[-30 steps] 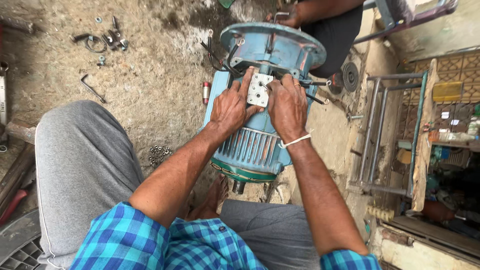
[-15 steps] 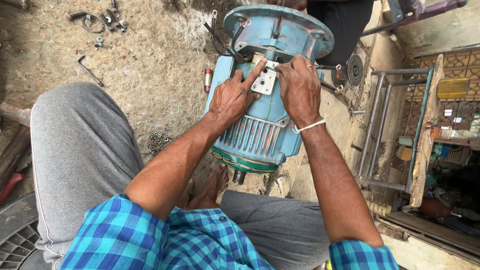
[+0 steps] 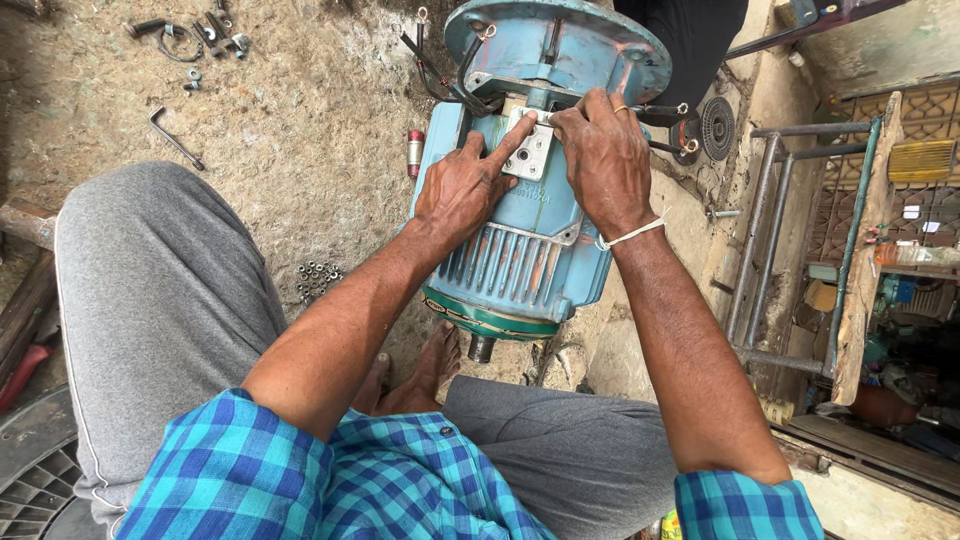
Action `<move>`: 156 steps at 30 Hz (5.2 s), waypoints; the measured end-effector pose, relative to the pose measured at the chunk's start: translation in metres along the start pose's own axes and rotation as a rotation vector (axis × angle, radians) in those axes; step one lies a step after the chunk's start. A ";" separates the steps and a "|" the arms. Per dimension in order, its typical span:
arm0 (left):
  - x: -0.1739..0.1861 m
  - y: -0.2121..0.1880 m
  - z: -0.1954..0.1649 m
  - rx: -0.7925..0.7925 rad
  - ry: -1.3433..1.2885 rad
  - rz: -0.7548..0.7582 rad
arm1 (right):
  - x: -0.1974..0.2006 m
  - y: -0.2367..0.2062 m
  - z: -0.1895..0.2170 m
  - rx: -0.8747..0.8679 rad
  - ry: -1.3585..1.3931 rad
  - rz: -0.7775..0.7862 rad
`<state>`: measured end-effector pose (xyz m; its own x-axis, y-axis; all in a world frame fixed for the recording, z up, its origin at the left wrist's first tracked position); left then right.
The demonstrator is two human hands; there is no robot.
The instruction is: The person sits on the floor and uses an Allen key to tighten screws on a terminal box attached to a blue electric motor. The person adjusts the position of the terminal box and secures it to the motor housing.
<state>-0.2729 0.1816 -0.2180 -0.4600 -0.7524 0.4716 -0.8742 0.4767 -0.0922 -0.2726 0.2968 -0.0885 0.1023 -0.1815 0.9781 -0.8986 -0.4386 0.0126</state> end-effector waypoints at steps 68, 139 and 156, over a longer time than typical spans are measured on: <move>0.016 0.016 -0.029 -0.142 -0.017 -0.045 | -0.008 -0.002 -0.005 -0.050 0.039 -0.070; 0.003 0.030 0.012 -0.174 -0.329 -0.011 | 0.000 -0.017 0.032 0.080 -0.166 0.130; 0.000 0.032 0.005 -0.081 -0.262 -0.052 | 0.001 -0.016 0.022 0.288 -0.256 0.101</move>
<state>-0.3017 0.1944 -0.2254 -0.4490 -0.8636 0.2295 -0.8871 0.4616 0.0017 -0.2490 0.2836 -0.0925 0.1553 -0.4336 0.8876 -0.7569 -0.6297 -0.1752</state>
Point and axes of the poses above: each hand's wrist, its own y-axis towards the middle knuckle, its own x-axis out of the back of the hand, z = x × y, the point moved 5 cm from there along y, towards the middle knuckle, and after that the axes turned 10 degrees about x, right-handed, at the moved point
